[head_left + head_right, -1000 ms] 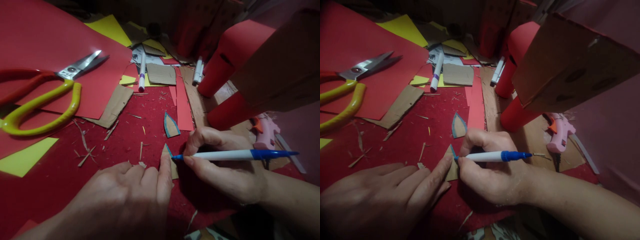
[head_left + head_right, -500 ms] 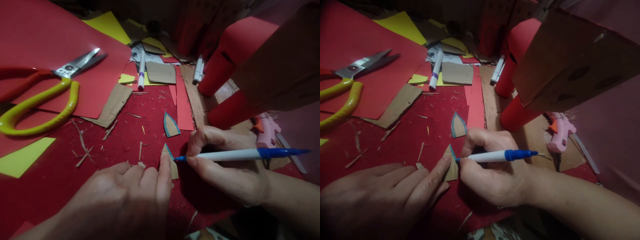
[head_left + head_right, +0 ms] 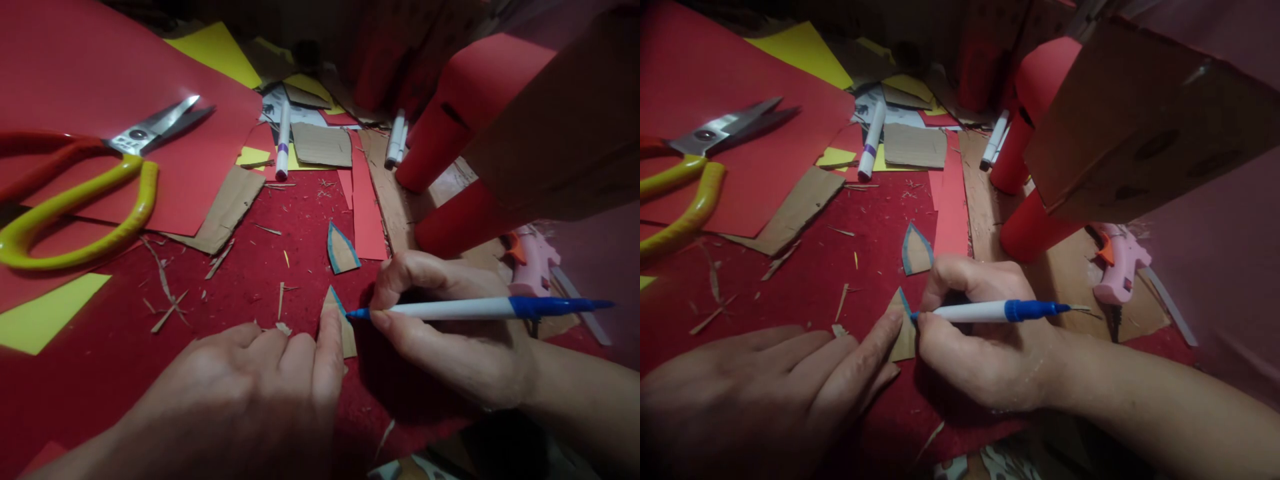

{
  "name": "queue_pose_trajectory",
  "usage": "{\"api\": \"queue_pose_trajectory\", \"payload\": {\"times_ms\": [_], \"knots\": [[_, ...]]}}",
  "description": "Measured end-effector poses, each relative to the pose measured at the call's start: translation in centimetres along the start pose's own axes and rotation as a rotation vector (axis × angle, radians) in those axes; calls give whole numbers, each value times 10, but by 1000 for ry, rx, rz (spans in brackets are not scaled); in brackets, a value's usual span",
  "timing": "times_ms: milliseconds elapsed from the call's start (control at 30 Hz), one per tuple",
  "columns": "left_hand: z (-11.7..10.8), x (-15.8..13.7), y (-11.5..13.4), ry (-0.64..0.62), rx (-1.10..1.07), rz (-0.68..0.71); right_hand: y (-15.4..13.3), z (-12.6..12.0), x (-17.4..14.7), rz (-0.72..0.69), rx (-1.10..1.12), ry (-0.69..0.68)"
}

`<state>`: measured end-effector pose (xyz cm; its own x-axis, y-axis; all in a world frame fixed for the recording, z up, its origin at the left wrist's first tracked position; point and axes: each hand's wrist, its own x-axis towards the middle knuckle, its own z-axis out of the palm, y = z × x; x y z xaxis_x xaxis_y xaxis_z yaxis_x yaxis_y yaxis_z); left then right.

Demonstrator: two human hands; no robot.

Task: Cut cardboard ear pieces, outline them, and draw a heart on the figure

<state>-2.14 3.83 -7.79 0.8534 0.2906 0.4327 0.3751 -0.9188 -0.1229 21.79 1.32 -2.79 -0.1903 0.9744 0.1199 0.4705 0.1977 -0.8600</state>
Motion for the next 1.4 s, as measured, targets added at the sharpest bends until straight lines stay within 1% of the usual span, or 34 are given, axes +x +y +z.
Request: {"api": "queue_pose_trajectory", "payload": {"times_ms": [133,267,367,533,700,733,867,1000,1133,1233,1367,1400], "knots": [[1,-3,1,-5,-12,-37,0,1,0,24,-22,-1],[2,-1,1,1,11,-11,2,-1,-1,8,-28,-16],[1,-1,1,-9,13,0,2,-1,-1,-9,-11,-1],[1,-4,2,-7,-14,-33,-5,2,-2,60,-45,25],[-1,-6,4,-93,-23,-69,-9,3,-2,75,-68,4],[-1,-6,4,-94,-30,-67,-8,2,-2,73,-66,-7],[3,-10,2,-18,-53,-57,-3,-2,-1,35,-51,-54],[6,-8,1,-2,-52,-42,3,-3,0,-9,13,-45],[1,-2,2,8,-26,-30,-3,0,1,71,0,-7],[-6,3,0,-26,-4,3,-9,0,1,113,-51,-6],[-12,7,-2,-113,-23,32,-11,-2,1,110,-66,-33],[-11,6,-2,-101,-29,26,-11,-2,1,105,-63,-41]]}}
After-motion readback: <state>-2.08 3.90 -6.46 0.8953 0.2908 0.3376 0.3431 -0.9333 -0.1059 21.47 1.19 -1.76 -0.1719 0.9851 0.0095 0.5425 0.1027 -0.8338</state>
